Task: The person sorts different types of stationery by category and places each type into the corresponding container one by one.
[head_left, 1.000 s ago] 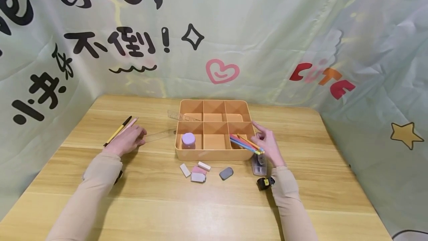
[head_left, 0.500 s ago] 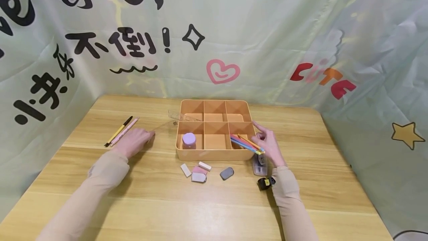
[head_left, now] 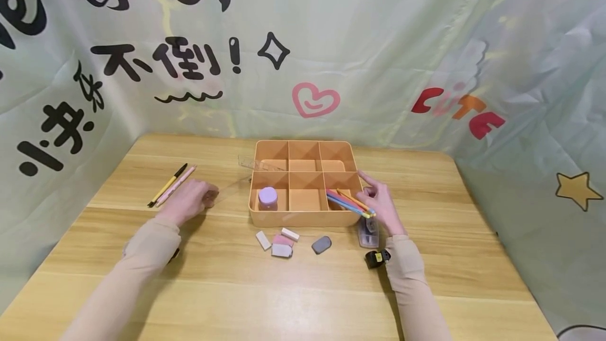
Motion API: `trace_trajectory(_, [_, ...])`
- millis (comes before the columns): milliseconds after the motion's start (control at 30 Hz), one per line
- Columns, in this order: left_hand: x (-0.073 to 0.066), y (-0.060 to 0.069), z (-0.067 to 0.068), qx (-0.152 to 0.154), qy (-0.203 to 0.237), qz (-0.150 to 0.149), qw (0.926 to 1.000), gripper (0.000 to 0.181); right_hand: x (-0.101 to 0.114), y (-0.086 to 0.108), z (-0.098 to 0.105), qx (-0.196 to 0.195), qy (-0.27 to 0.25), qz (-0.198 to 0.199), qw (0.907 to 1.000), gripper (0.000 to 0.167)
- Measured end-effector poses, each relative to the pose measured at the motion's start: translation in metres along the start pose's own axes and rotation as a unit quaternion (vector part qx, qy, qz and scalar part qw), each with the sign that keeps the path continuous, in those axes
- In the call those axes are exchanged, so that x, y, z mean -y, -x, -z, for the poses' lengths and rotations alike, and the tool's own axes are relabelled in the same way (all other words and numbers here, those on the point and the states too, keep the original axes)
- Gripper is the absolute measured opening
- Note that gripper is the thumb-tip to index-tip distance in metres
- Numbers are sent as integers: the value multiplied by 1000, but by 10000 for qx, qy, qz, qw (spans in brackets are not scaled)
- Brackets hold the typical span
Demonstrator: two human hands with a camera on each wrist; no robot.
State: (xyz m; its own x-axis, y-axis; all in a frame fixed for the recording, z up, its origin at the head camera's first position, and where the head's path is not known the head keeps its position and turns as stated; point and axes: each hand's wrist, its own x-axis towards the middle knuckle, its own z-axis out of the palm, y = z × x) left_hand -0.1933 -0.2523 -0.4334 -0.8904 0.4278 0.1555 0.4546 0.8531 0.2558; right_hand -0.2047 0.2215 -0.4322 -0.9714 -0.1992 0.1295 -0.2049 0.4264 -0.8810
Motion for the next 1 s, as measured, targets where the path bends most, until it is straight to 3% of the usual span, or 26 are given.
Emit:
trace_trajectory(100, [-3, -1, 0, 40, 183, 68, 9998, 27, 1, 0, 0, 20, -36, -9, 10000, 64])
trace_trajectory(300, [-12, -3, 3, 277, 352, 563, 9974, 25, 3, 0, -1, 39, -64, -26, 10000, 64])
trace_trajectory(533, [-18, -2, 3, 269, 421, 1009, 9936, 23, 4, 0, -1, -6, 19, -65, 10000, 65])
trace_trajectory(867, [-24, 2, 0, 170, 286, 1109, 9933, 34, 4, 0, 1, -25, 361, 35, 9993, 64])
trace_trajectory(1000, [-27, 6, -3, 27, -18, 955, 9954, 22, 3, 0, 2, -41, 446, 84, 9990, 62])
